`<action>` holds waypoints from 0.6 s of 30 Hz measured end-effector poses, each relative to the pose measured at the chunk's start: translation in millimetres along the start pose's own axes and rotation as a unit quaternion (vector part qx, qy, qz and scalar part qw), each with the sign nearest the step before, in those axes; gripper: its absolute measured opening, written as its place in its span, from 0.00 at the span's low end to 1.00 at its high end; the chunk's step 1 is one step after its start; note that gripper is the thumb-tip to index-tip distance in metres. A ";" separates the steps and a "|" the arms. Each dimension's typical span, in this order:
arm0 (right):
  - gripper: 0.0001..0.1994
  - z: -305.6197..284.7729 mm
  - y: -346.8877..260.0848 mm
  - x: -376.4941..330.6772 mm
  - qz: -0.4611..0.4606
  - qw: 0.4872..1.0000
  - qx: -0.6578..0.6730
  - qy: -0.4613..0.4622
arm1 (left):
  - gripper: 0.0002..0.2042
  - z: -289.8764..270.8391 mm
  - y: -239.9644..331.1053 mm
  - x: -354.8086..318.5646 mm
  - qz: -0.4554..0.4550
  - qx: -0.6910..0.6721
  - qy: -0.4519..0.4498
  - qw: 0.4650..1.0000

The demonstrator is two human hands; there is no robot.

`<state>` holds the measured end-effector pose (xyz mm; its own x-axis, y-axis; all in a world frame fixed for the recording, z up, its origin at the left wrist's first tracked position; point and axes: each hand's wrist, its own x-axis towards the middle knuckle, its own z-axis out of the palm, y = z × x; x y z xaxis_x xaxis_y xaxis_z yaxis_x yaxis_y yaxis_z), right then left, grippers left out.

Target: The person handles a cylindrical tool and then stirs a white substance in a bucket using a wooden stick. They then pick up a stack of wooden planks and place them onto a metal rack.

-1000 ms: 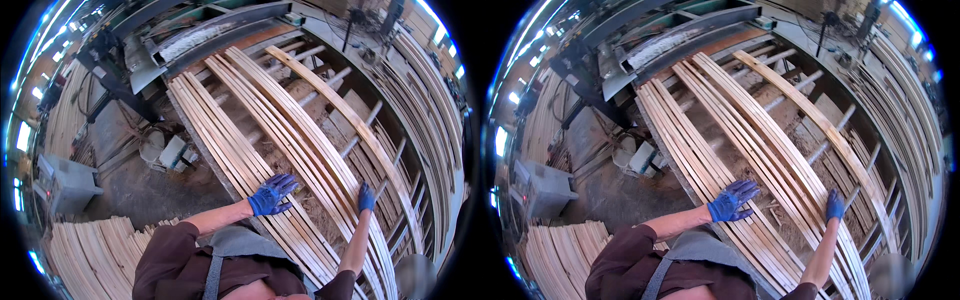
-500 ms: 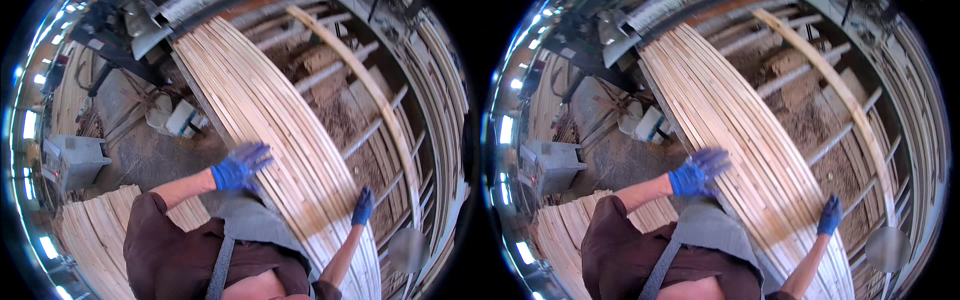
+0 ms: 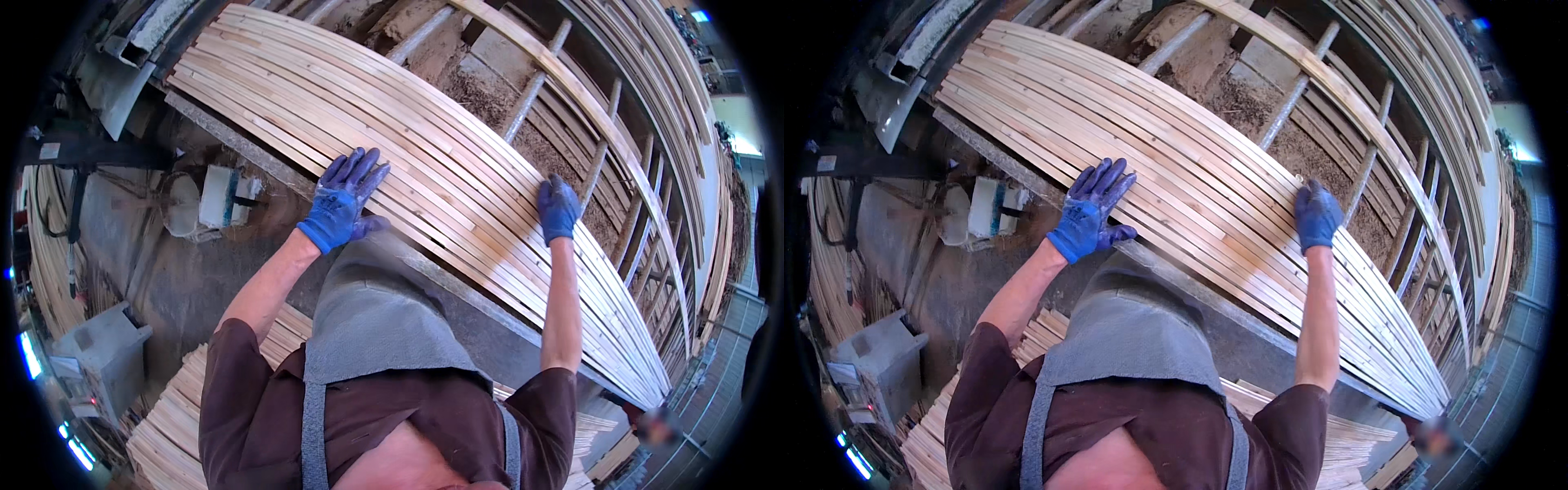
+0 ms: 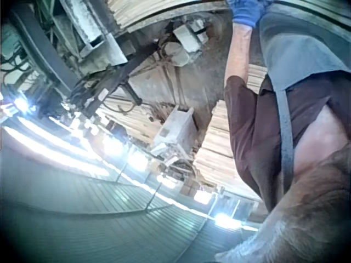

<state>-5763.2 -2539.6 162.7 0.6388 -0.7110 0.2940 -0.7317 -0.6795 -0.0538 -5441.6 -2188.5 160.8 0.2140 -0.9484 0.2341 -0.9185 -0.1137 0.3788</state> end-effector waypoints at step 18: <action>0.28 -96.9 -193.7 -184.7 0.074 0.977 0.097 -0.172 | 0.46 7.6 -7.3 -10.3 0.050 0.044 0.036 0.997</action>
<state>-5762.5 -2259.1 211.3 0.5965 -0.7998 -0.0673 -0.7841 -0.5627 -0.2618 -5439.7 -2180.1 148.8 0.1405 -0.9330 0.3313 -0.9612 -0.0483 0.2717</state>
